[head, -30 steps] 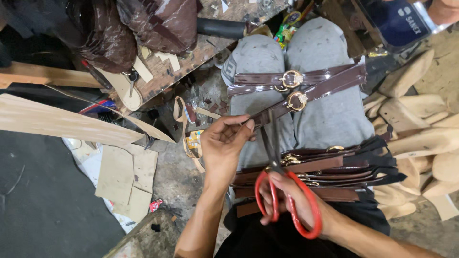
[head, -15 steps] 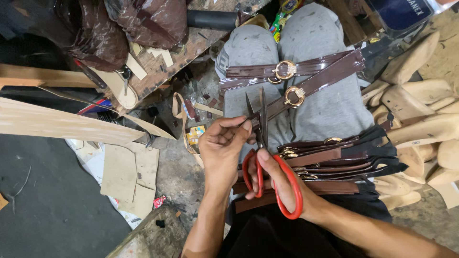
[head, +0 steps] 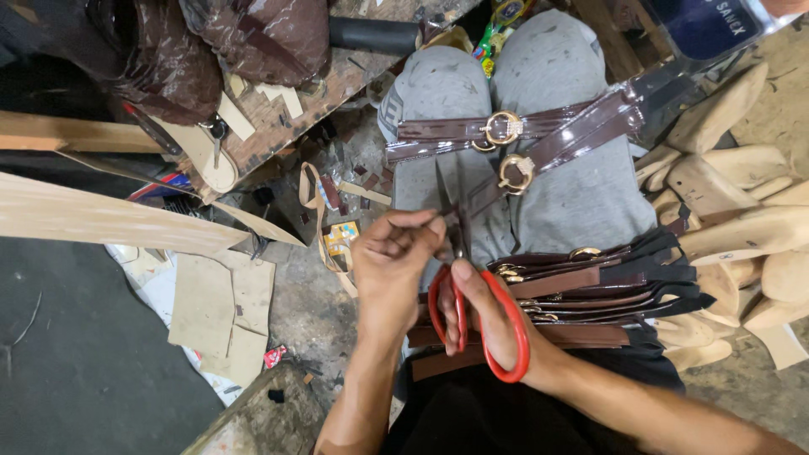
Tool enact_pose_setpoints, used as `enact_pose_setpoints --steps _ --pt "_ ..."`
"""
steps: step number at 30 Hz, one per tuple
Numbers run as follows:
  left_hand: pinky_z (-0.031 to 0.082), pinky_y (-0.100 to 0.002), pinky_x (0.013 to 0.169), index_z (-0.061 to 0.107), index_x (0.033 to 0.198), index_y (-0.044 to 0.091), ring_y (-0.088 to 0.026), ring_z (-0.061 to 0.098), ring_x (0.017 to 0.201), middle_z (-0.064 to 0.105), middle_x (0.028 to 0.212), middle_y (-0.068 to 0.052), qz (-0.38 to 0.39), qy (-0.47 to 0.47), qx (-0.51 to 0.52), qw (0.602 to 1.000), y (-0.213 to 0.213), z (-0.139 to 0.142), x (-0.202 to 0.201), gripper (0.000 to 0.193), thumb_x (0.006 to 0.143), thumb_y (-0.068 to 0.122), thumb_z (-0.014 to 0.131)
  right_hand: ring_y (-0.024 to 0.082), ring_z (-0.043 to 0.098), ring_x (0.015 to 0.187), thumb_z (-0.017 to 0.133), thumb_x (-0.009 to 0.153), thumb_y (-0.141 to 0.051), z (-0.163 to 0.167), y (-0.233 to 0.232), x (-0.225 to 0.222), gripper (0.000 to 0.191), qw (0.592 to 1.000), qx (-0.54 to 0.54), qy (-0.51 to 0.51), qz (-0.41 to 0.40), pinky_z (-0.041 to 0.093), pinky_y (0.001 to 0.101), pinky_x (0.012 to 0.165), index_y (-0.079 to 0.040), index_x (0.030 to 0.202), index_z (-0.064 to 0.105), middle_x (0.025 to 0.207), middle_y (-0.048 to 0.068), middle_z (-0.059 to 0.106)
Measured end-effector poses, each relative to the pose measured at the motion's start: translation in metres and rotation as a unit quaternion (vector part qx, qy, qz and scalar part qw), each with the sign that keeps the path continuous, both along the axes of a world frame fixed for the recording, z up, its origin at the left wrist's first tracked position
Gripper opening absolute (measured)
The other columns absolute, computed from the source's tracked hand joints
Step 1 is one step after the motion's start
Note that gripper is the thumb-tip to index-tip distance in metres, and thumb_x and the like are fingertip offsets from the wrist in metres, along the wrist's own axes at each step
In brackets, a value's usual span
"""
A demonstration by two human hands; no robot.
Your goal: The person sits with a stack of brown leather belts on their lap and uses red-handled scissors to trim the strap ends and edges of each belt one at a time. They thread a metal ring buckle onto a strap, cut small pieces off the belts, and place finished belts on the pile, occasionally reaching to a rack above.
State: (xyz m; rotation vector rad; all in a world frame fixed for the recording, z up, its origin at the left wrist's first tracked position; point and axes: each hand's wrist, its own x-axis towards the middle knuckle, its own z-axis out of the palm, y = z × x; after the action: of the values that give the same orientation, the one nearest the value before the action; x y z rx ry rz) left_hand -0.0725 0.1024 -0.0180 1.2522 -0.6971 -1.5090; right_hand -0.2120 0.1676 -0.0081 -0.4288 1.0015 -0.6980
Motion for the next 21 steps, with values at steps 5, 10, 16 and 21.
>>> enact_pose_setpoints --steps 5,10,16,21 --pt "0.057 -0.028 0.068 0.070 0.106 -0.006 -0.012 0.068 0.073 0.073 0.085 -0.009 0.002 0.017 0.004 1.000 0.002 -0.001 -0.003 0.013 0.093 -0.008 0.071 0.017 0.052 0.041 0.042 0.097 -0.060 -0.005 -0.002 0.000 0.058 0.998 0.051 -0.016 -0.023 0.046 0.0308 0.040 -0.008 0.072 0.050 0.053 0.002 0.048" --pt "0.058 -0.029 0.067 0.070 0.105 -0.006 -0.012 0.068 0.073 0.073 0.085 -0.009 0.012 0.027 0.009 1.000 0.001 -0.005 -0.005 0.013 0.092 -0.008 0.071 0.013 0.043 0.035 0.047 0.101 -0.058 0.001 -0.001 -0.002 0.059 0.997 0.047 -0.032 -0.046 0.038 0.0270 0.034 -0.008 0.070 0.048 0.047 0.000 0.043" --pt "0.057 -0.029 0.073 0.068 0.108 -0.003 -0.012 0.067 0.081 0.073 0.095 -0.009 0.103 0.028 -0.019 0.994 0.000 -0.019 0.017 0.015 0.094 -0.006 0.071 0.016 0.064 0.042 0.082 0.076 -0.031 0.040 -0.049 -0.053 0.034 0.920 -0.077 0.334 0.190 0.053 0.0352 0.044 -0.006 0.082 0.059 0.054 0.003 0.059" --pt "0.056 -0.030 0.071 0.066 0.111 -0.001 -0.013 0.066 0.082 0.073 0.097 -0.007 0.162 0.064 -0.020 0.985 -0.001 -0.036 0.042 0.015 0.097 0.000 0.068 0.038 0.058 0.094 0.077 0.080 -0.006 0.049 -0.105 -0.101 0.033 0.645 -0.456 0.599 0.134 0.047 0.0471 0.075 0.000 0.107 0.060 0.092 0.018 0.060"
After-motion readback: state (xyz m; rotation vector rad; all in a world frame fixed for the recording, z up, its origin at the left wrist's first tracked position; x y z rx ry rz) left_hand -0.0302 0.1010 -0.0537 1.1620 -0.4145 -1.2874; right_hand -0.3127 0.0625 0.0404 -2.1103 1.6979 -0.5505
